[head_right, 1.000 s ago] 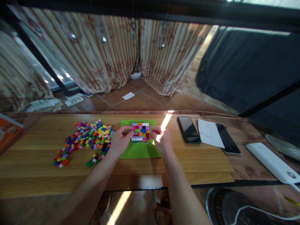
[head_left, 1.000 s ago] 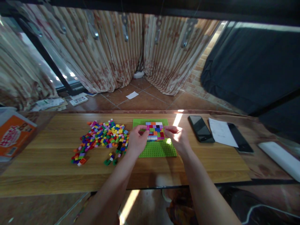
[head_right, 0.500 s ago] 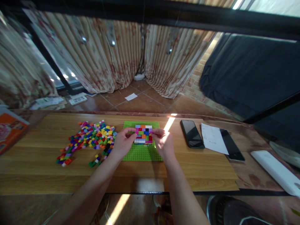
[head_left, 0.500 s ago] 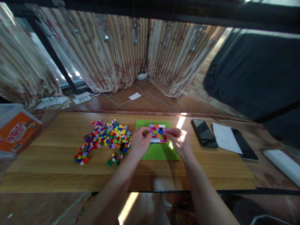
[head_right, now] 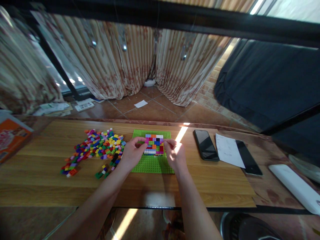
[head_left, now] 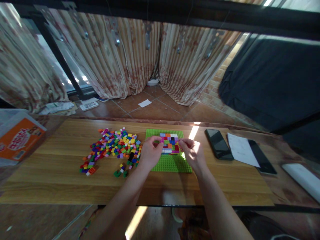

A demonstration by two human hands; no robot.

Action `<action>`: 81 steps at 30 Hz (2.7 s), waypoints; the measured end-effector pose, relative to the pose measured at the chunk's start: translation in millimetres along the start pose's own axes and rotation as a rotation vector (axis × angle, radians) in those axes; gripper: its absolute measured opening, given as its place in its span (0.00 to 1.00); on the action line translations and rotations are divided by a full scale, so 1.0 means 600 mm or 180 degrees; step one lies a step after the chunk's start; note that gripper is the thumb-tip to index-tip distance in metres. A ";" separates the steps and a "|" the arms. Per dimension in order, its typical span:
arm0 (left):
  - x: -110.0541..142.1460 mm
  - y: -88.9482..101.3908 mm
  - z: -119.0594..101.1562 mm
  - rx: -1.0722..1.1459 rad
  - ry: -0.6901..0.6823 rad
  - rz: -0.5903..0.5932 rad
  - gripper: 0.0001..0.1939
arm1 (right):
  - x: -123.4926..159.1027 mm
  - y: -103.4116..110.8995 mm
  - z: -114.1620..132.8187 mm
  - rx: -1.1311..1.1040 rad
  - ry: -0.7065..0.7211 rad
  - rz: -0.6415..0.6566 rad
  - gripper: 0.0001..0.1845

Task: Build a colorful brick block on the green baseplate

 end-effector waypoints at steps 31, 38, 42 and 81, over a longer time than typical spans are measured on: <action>0.009 -0.004 -0.016 -0.0203 0.0055 0.0110 0.11 | 0.007 -0.008 -0.020 -0.0596 -0.0729 -0.0651 0.17; 0.009 -0.002 -0.018 -0.0309 0.0016 0.0075 0.12 | 0.002 -0.006 -0.025 -0.0412 -0.0814 -0.0726 0.18; 0.009 -0.003 -0.013 -0.0248 0.0013 0.0109 0.13 | 0.002 -0.009 -0.028 -0.0517 -0.0950 -0.0655 0.19; -0.068 0.263 0.044 -0.2068 -0.0683 0.0879 0.14 | 0.010 -0.003 -0.011 -0.0785 -0.1026 -0.0685 0.15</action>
Point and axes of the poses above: each hand's wrist, its own x-axis away from the middle knuckle, its own y-axis out of the back of the hand, z = x × y, the point moved 8 cm from there along -x, towards the middle knuckle, and after that the axes turned 14 degrees about -z, right-handed, at the moved point
